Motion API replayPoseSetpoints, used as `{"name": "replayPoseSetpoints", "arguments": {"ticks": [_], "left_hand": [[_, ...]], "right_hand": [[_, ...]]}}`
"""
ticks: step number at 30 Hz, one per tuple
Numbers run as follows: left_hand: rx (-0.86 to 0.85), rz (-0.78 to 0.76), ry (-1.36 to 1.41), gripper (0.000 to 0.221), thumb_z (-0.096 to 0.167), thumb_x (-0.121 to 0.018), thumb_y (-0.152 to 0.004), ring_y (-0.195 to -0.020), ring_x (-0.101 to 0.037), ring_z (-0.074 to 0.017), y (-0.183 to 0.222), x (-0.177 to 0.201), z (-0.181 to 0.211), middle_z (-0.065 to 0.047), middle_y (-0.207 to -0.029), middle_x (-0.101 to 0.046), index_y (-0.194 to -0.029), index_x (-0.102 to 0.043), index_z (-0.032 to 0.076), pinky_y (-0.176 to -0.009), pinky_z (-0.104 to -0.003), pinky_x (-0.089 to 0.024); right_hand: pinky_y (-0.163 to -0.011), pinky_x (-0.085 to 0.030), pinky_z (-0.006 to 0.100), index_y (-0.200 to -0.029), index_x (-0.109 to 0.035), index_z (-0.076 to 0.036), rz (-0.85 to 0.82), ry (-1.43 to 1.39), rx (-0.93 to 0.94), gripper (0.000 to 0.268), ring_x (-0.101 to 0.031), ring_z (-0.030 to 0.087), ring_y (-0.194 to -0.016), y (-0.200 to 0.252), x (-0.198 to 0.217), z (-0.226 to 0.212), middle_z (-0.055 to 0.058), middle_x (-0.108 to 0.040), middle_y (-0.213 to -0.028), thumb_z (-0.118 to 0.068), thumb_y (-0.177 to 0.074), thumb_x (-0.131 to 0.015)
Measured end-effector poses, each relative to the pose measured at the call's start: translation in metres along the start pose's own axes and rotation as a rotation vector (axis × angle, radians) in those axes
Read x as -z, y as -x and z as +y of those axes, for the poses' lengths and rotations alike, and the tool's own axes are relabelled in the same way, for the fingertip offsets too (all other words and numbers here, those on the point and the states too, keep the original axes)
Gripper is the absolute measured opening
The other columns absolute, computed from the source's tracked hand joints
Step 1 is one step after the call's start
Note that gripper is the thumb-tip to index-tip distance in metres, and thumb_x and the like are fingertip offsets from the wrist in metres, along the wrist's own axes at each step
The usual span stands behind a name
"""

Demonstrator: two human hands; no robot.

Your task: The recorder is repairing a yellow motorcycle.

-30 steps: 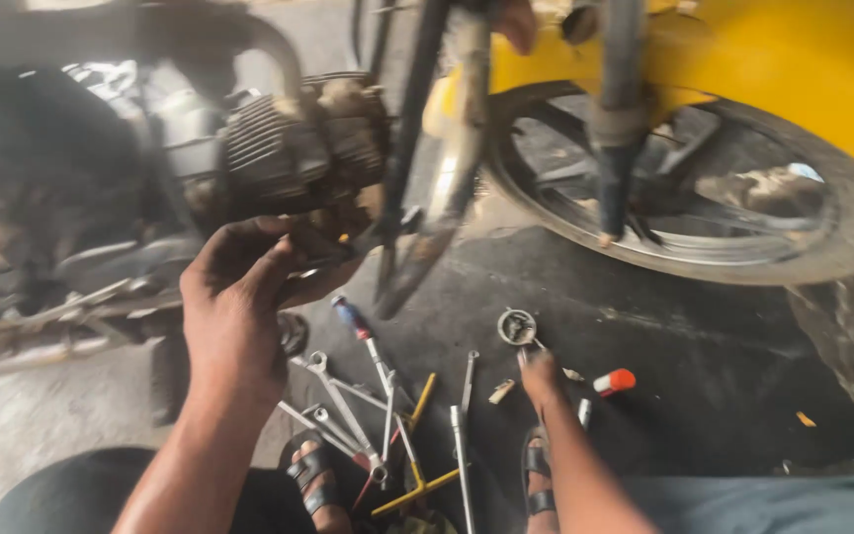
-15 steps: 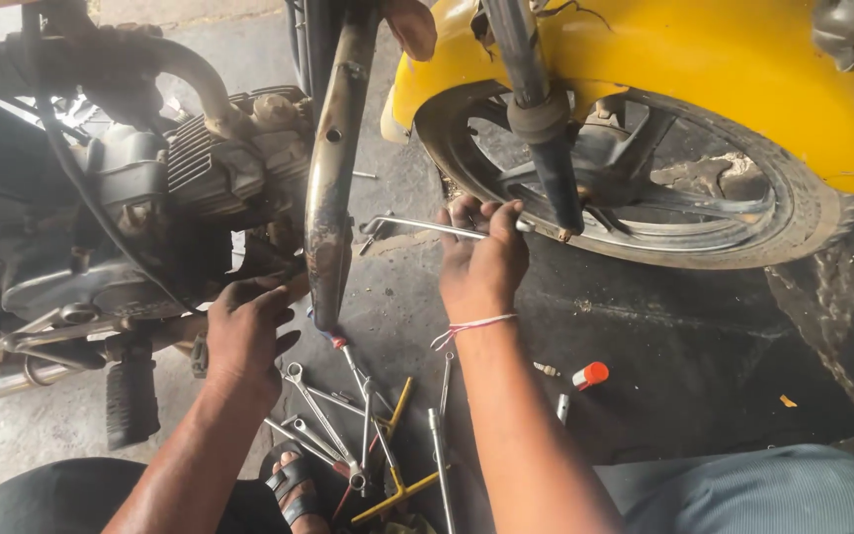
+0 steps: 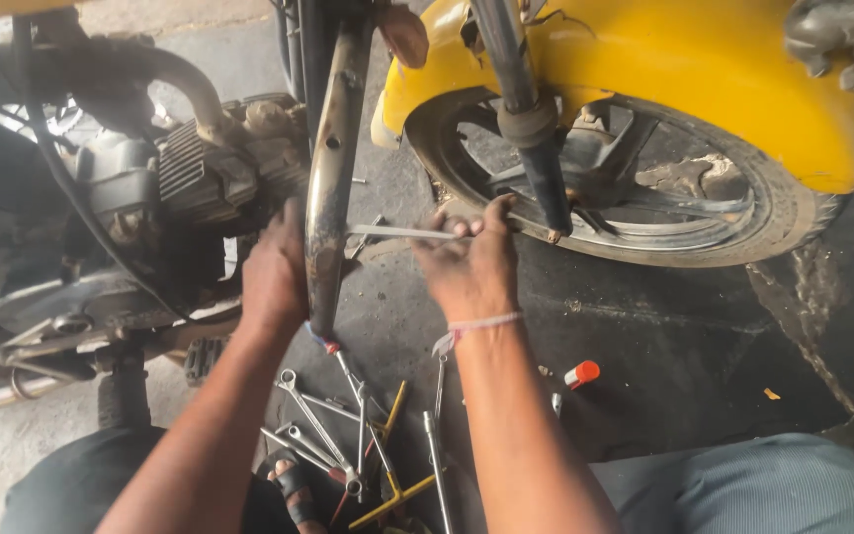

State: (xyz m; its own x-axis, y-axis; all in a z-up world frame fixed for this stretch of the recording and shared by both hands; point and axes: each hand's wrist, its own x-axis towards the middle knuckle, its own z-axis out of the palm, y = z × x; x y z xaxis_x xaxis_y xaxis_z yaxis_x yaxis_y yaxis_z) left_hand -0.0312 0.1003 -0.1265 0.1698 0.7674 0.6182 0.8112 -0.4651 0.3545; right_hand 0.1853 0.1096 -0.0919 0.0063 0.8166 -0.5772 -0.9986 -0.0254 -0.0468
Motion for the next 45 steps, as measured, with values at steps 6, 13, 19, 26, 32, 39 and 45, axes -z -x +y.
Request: {"name": "replayPoseSetpoints", "arguments": {"ticks": [6, 13, 19, 26, 32, 39, 45], "left_hand": [[0.242, -0.184, -0.021, 0.044, 0.033, -0.066, -0.092, -0.090, -0.064, -0.0466, -0.001, -0.015, -0.009, -0.028, -0.090, -0.066, -0.121, -0.052, 0.003, -0.078, -0.056, -0.049], [0.105, -0.261, 0.247, 0.074, 0.026, -0.072, -0.086, -0.076, -0.069, -0.0462, 0.001, -0.001, -0.006, -0.029, -0.083, -0.069, -0.139, -0.032, -0.008, -0.068, -0.052, -0.054], [0.254, -0.240, -0.077, 0.067, 0.004, -0.059, -0.088, -0.087, -0.067, -0.0492, 0.008, 0.005, -0.009, -0.029, -0.094, -0.069, -0.150, -0.035, -0.002, -0.075, -0.056, -0.052], [0.422, -0.283, -0.030, 0.067, 0.005, -0.056, -0.087, -0.091, -0.067, -0.0494, -0.007, 0.032, 0.020, -0.029, -0.095, -0.070, -0.152, -0.038, 0.005, -0.078, -0.056, -0.050], [0.498, -0.317, -0.031, 0.041, 0.015, -0.062, -0.092, -0.098, -0.067, -0.0475, -0.011, 0.052, 0.036, -0.026, -0.100, -0.071, -0.132, -0.053, 0.007, -0.080, -0.054, -0.051], [0.571, -0.370, 0.029, 0.045, 0.018, -0.069, -0.088, -0.098, -0.071, -0.0401, -0.012, 0.068, 0.046, -0.019, -0.097, -0.075, -0.129, -0.054, 0.009, -0.082, -0.049, -0.054], [0.493, -0.333, 0.055, 0.046, 0.016, -0.069, -0.087, -0.096, -0.070, -0.0418, -0.014, 0.072, 0.051, -0.021, -0.093, -0.074, -0.130, -0.054, 0.006, -0.080, -0.049, -0.053]], "right_hand": [[-0.092, -0.053, 0.038, -0.089, -0.064, -0.008, -0.366, 0.527, 0.185, 0.015, -0.063, 0.018, -0.090, 0.036, 0.020, 0.039, 0.003, -0.066, -0.084, -0.022, -0.089, -0.069], [-0.078, -0.061, 0.031, -0.105, -0.074, 0.002, -0.730, 1.345, 0.514, 0.033, -0.075, 0.016, -0.081, -0.019, 0.052, 0.032, 0.009, -0.077, -0.091, -0.029, -0.094, -0.070], [-0.063, -0.064, 0.029, -0.095, -0.072, 0.005, -0.520, 1.107, 0.855, 0.032, -0.076, 0.017, -0.067, -0.047, 0.046, 0.025, 0.013, -0.075, -0.079, -0.026, -0.101, -0.063], [-0.058, -0.058, 0.031, -0.089, -0.069, 0.003, -0.468, 1.385, 0.927, 0.033, -0.072, 0.016, -0.060, -0.051, 0.019, 0.043, 0.009, -0.072, -0.069, -0.024, -0.104, -0.058], [-0.062, -0.054, 0.042, -0.084, -0.064, 0.002, -0.427, 1.573, 1.052, 0.030, -0.070, 0.029, -0.064, -0.068, 0.002, 0.050, 0.017, -0.068, -0.070, -0.022, -0.101, -0.058], [-0.074, -0.051, 0.050, -0.084, -0.060, 0.006, -0.534, 1.664, 1.354, 0.033, -0.066, 0.047, -0.081, -0.172, -0.004, 0.049, 0.027, -0.066, -0.081, -0.025, -0.094, -0.068], [-0.068, -0.049, 0.048, -0.079, -0.060, 0.000, -0.402, 1.825, 1.054, 0.037, -0.063, 0.033, -0.069, -0.088, -0.010, 0.060, 0.021, -0.062, -0.072, -0.030, -0.101, -0.062]]}}
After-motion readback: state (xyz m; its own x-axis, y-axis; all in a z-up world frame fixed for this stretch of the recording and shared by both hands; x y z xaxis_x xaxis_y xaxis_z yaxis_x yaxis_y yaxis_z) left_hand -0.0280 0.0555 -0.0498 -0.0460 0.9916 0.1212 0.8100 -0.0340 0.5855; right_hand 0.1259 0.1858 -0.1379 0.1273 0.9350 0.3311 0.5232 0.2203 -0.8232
